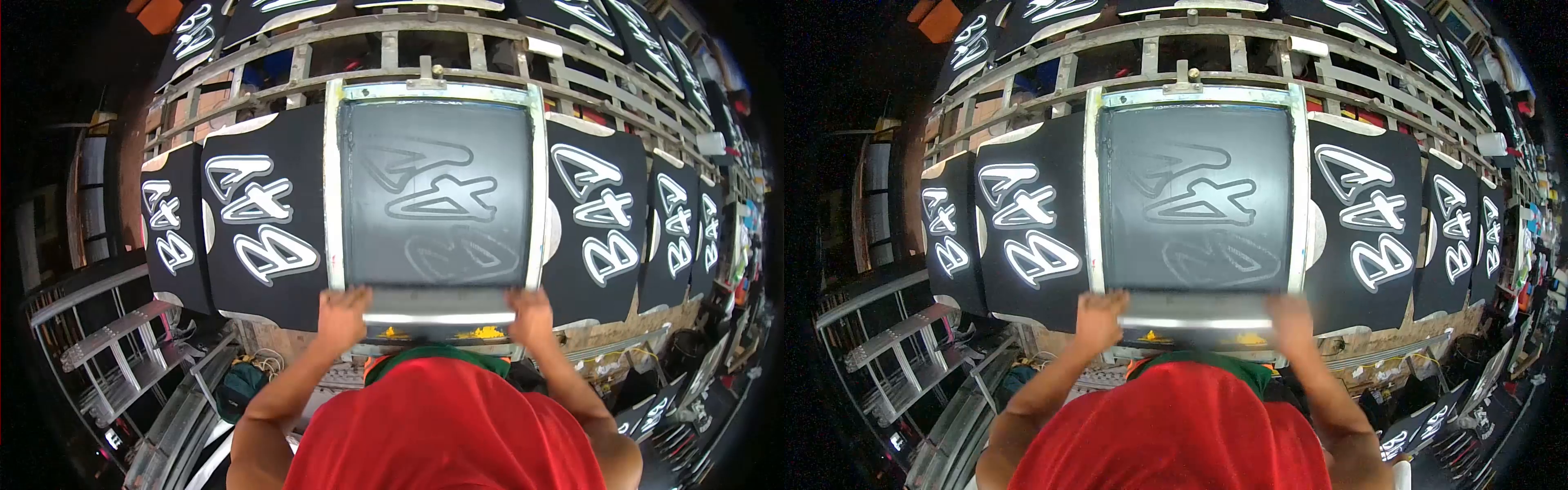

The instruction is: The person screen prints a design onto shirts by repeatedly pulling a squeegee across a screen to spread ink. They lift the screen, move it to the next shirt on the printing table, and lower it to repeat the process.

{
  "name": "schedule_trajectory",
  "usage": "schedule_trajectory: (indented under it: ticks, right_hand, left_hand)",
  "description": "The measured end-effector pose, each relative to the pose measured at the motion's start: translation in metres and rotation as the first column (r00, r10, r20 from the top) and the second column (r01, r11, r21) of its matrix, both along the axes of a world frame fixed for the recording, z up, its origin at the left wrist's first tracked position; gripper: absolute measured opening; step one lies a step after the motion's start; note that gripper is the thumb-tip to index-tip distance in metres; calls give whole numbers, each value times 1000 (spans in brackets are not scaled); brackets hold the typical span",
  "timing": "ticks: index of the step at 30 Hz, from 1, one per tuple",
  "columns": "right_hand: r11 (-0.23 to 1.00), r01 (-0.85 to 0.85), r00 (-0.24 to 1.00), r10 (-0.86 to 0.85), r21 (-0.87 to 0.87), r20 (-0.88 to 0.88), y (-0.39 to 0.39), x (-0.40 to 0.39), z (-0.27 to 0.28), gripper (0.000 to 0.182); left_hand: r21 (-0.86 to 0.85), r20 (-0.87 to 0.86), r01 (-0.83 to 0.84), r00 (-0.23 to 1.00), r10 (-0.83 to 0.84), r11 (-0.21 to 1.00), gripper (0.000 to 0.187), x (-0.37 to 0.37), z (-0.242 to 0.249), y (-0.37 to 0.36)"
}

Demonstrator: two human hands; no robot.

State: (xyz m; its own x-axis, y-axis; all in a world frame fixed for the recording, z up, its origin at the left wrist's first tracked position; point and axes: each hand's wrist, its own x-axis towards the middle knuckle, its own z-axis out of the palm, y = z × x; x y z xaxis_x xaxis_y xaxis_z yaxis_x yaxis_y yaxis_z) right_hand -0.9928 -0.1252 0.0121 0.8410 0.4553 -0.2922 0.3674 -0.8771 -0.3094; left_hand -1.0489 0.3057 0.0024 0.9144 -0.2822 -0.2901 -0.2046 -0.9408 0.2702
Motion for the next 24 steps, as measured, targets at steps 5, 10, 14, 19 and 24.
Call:
schedule_trajectory:
  ticks: [5, 10, 14, 19, 24]
  right_hand:
    - [980, 199, 980, -198, 16, -27, 1, 51, -20, 51]
    - [964, 174, 907, -236, 200, 349, 32, 293, -43, 35]
    - [978, 123, 916, -176, 166, 361, 32, 312, -44, 36]
    - [980, 198, 976, -200, 37, 86, 17, 138, -17, 42]
    - [976, 211, 977, -211, 50, 1, 4, -32, 0, 46]
  left_hand:
    - [4, -31, -37, 999, 37, 999, 53, 82, -2, 7]
    - [12, 354, -110, 930, 99, 994, 40, 303, -23, 18]
    - [77, 291, -241, 934, 209, 967, 40, 323, -7, 5]
    - [114, 77, -122, 991, 113, 986, 53, 149, 0, -2]
    - [-22, 36, -86, 996, 87, 996, 53, -7, 0, -7]
